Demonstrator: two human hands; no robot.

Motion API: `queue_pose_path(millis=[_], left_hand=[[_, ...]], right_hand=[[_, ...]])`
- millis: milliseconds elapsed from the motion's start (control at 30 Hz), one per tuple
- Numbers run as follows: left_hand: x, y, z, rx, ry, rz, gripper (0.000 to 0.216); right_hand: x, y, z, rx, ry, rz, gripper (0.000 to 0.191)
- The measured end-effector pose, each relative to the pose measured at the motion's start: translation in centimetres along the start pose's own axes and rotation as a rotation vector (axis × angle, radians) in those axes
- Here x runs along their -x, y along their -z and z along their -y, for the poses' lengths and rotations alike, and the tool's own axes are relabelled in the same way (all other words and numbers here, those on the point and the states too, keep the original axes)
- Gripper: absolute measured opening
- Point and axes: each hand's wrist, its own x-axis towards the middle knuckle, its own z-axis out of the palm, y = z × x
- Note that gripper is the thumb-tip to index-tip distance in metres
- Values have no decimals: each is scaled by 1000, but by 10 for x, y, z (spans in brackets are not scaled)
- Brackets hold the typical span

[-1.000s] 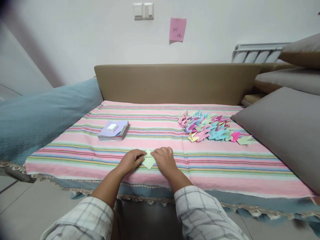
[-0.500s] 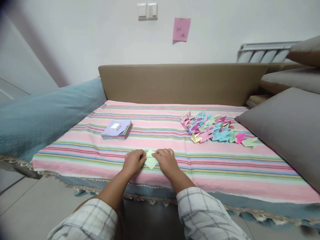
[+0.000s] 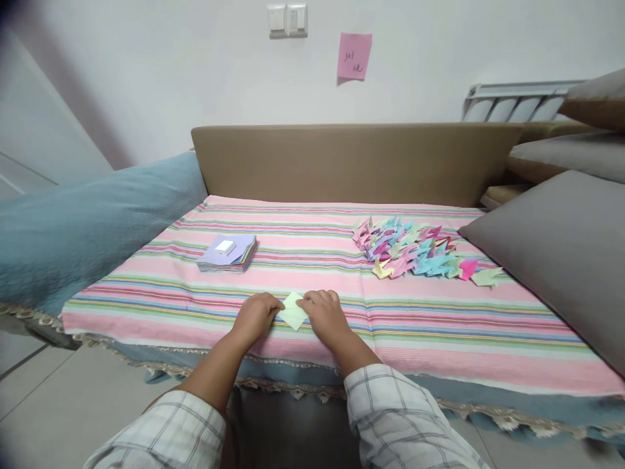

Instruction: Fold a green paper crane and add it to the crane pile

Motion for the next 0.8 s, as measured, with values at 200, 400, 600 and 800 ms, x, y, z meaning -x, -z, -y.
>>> queue_pose_path(millis=[200,400,600,800], left_hand=[[1,0,2,3,-16,-13,22],[1,0,4,3,-32,-14,21],[0,-1,6,6,-36,-6,21],[1,1,3,0,-34,16,22]], right_hand=[[0,-1,0,3,-10,5,29],[0,0,1,-1,-20,9,27],[0,0,1,-5,-27,11,27],[0,-1,0,-6,-28,10,27]])
